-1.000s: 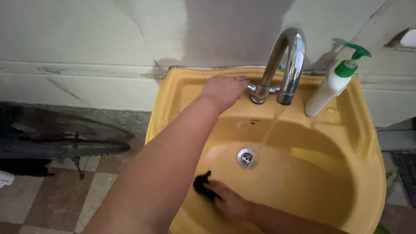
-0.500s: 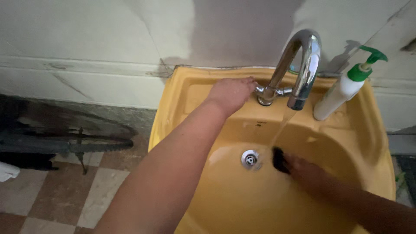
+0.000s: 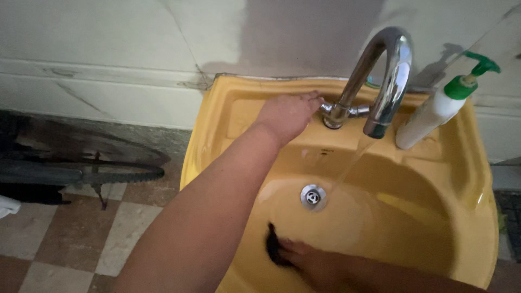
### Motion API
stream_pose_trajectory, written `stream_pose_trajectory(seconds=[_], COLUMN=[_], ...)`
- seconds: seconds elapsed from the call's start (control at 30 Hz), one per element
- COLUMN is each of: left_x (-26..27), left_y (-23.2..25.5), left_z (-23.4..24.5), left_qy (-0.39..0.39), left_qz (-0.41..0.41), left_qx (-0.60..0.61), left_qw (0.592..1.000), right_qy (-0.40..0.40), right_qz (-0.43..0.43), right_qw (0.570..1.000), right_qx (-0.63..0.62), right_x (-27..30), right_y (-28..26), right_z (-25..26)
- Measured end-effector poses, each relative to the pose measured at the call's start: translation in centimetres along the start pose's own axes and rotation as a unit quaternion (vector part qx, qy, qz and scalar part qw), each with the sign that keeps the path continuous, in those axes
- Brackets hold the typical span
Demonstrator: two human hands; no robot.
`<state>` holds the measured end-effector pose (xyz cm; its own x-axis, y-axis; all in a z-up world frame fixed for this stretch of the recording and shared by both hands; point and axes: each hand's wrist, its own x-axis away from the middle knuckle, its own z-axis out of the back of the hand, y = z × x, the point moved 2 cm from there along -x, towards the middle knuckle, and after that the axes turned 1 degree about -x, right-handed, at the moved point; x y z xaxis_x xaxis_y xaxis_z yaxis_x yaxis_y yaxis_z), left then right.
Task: The person cleans a yellow bathroom sink using a black cloth and a green toothbrush. They apply liquid soap, scrub the basin and faucet, rinse the cloth and toothbrush under running water, and wipe the sink surfaces.
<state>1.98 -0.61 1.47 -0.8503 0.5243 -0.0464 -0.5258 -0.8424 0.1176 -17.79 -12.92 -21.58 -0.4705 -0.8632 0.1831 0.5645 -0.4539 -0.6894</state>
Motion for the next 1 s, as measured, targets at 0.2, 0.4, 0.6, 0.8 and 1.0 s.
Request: stream_pose_trajectory(seconds=[0.2, 0.4, 0.6, 0.8, 1.0], left_x=[0.1, 0.1, -0.1, -0.1, 0.2], left_y=[0.0, 0.2, 0.2, -0.1, -0.6], left_z=[0.0, -0.1, -0.1, -1.2, -1.7], left_qy=[0.039, 0.011, -0.002, 0.016, 0.016], left_qz=[-0.02, -0.014, -0.007, -0.018, -0.008], left_qx=[0.02, 0.014, 0.006, -0.026, 0.028], left_qw=[0.999, 1.0, 1.0, 0.999, 0.999], right_qy=[-0.151, -0.209, -0.017, -0.115, -0.112], right_qz=[-0.128, -0.266, 0.007, -0.177, -0.241], right_qw=[0.976, 0.892, 0.895, 0.925, 0.913], right_qx=[0.093, 0.301, 0.445, 0.317, 0.308], right_x=[10.7, 13.9, 4.3, 4.6, 14.8], right_y=[3.2, 10.4, 10.2, 11.2, 9.7], right_z=[6.0, 14.1, 11.3, 9.8, 7.6])
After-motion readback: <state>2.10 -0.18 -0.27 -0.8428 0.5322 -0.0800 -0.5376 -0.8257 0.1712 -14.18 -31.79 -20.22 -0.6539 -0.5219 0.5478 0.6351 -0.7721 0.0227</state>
